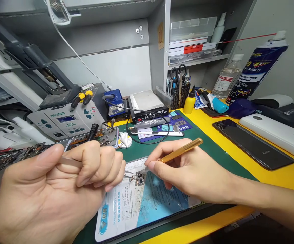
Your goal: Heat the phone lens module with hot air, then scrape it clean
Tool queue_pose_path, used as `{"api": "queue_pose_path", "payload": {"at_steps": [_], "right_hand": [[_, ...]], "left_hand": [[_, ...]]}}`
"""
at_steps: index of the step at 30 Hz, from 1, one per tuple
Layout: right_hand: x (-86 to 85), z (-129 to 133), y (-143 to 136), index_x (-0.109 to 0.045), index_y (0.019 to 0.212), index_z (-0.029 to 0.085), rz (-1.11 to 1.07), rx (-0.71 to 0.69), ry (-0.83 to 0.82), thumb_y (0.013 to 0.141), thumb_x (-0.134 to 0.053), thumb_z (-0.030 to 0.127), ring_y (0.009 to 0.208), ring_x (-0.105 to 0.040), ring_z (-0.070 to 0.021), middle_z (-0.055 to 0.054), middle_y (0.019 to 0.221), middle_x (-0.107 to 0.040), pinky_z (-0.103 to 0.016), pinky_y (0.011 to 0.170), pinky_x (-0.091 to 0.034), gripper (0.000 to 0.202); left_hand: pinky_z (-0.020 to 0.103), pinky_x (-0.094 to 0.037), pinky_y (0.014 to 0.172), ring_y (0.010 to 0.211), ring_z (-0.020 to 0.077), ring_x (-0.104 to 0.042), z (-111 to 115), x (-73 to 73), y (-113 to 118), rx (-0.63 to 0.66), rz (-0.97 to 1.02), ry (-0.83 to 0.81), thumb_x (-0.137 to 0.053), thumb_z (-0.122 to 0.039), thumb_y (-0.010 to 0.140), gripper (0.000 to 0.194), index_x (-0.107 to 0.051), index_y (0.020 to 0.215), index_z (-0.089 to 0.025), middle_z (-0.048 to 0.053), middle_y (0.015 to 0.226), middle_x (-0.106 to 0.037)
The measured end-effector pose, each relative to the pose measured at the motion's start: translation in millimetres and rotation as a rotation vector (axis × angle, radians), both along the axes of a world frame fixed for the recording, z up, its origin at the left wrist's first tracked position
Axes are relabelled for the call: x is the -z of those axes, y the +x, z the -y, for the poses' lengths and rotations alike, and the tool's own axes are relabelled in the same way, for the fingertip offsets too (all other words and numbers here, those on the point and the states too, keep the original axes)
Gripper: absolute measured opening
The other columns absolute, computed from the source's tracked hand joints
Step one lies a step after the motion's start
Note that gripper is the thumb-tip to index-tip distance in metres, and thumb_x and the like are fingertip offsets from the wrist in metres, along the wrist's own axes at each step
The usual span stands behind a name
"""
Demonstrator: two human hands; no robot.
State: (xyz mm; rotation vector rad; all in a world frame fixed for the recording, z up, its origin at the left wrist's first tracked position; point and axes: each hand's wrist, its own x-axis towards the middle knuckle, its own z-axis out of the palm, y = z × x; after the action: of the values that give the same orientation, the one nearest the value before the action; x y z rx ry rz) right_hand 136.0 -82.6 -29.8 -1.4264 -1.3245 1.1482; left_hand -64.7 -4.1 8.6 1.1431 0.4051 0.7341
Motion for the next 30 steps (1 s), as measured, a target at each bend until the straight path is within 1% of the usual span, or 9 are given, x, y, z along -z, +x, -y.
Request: {"api": "queue_pose_path", "payload": {"at_steps": [3, 9, 13, 16, 20, 22, 24, 27, 30], "right_hand": [[0.9, -0.3, -3.9, -0.075, 0.084, 0.017, -0.026, 0.001, -0.018, 0.094, -0.075, 0.037, 0.048, -0.055, -0.0081, 0.003, 0.057, -0.06, -0.014, 0.042, -0.042, 0.023], [2.0, 0.3, -8.6, -0.077, 0.085, 0.017, 0.025, 0.032, -0.028, 0.094, -0.074, 0.036, 0.05, -0.057, -0.0094, 0.0, 0.061, -0.064, -0.015, 0.042, -0.044, 0.021], [2.4, 0.2, -10.0, -0.076, 0.083, 0.017, 0.045, 0.042, -0.037, 0.091, -0.076, 0.037, 0.05, -0.057, -0.0101, 0.001, 0.059, -0.063, -0.016, 0.042, -0.043, 0.022], [1.3, 0.6, -11.4, -0.076, 0.083, 0.017, 0.077, 0.047, -0.007, 0.093, -0.074, 0.039, 0.049, -0.056, -0.0109, 0.001, 0.055, -0.061, -0.018, 0.042, -0.041, 0.025], [-1.1, 0.9, -12.9, -0.077, 0.083, 0.017, 0.173, 0.028, 0.032, 0.096, -0.071, 0.039, 0.052, -0.055, -0.0122, 0.0, 0.057, -0.064, -0.022, 0.046, -0.042, 0.027], [-1.5, 1.1, -13.1, -0.077, 0.084, 0.017, 0.227, 0.008, 0.068, 0.097, -0.069, 0.038, 0.053, -0.055, -0.0125, -0.001, 0.062, -0.067, -0.023, 0.048, -0.043, 0.026], [-1.5, 1.6, -13.0, -0.077, 0.084, 0.018, 0.291, -0.009, 0.145, 0.098, -0.068, 0.034, 0.055, -0.056, -0.0124, -0.001, 0.066, -0.069, -0.024, 0.05, -0.044, 0.023], [-1.4, 3.0, -12.9, -0.077, 0.086, 0.018, 0.409, -0.044, 0.26, 0.097, -0.067, 0.027, 0.06, -0.06, -0.0132, -0.002, 0.072, -0.074, -0.023, 0.054, -0.047, 0.018], [-2.0, 3.9, -13.8, -0.077, 0.09, 0.015, 0.486, -0.078, 0.358, 0.098, -0.063, 0.021, 0.063, -0.066, -0.0134, -0.005, 0.078, -0.077, -0.023, 0.057, -0.049, 0.018]], "left_hand": [[0.033, -0.032, 0.055, 0.052, 0.0164, -0.029, -0.7, 0.1, 0.9, 0.005, -0.003, 0.01, -0.03, -0.045, 0.097, 0.053, -0.028, 0.051, -0.019, 0.001, 0.05, -0.022], [0.033, -0.031, 0.055, 0.052, 0.0147, -0.029, 0.5, 7.1, 6.5, 0.01, 0.007, -0.005, -0.047, -0.053, 0.094, 0.057, -0.028, 0.052, -0.019, 0.0, 0.05, -0.024], [0.033, -0.031, 0.056, 0.053, 0.0145, -0.029, 0.8, 6.9, 6.1, 0.019, 0.003, -0.001, -0.049, -0.056, 0.094, 0.06, -0.028, 0.051, -0.019, -0.001, 0.05, -0.024], [0.033, -0.03, 0.055, 0.052, 0.0141, -0.029, 1.4, 4.5, 5.5, 0.02, -0.009, 0.002, -0.051, -0.058, 0.094, 0.062, -0.028, 0.051, -0.019, -0.001, 0.049, -0.024], [0.033, -0.03, 0.055, 0.053, 0.0144, -0.028, 2.3, 3.8, 5.0, 0.01, -0.014, -0.009, -0.051, -0.061, 0.094, 0.064, -0.028, 0.051, -0.02, -0.001, 0.05, -0.024], [0.033, -0.031, 0.056, 0.053, 0.0147, -0.029, 2.5, 4.3, 4.8, 0.017, -0.022, -0.011, -0.052, -0.062, 0.093, 0.065, -0.029, 0.051, -0.02, -0.001, 0.05, -0.024], [0.033, -0.031, 0.056, 0.053, 0.0147, -0.029, 2.7, 4.4, 4.7, 0.026, -0.033, -0.003, -0.053, -0.062, 0.093, 0.065, -0.029, 0.051, -0.019, -0.001, 0.05, -0.024], [0.033, -0.03, 0.056, 0.053, 0.0147, -0.029, 2.7, 3.5, 5.0, 0.03, -0.036, 0.016, -0.054, -0.061, 0.093, 0.065, -0.028, 0.051, -0.019, -0.001, 0.05, -0.024], [0.033, -0.03, 0.056, 0.053, 0.0148, -0.029, 2.1, 2.7, 5.8, 0.021, -0.03, 0.022, -0.052, -0.06, 0.094, 0.064, -0.028, 0.051, -0.02, -0.001, 0.05, -0.024]]}}
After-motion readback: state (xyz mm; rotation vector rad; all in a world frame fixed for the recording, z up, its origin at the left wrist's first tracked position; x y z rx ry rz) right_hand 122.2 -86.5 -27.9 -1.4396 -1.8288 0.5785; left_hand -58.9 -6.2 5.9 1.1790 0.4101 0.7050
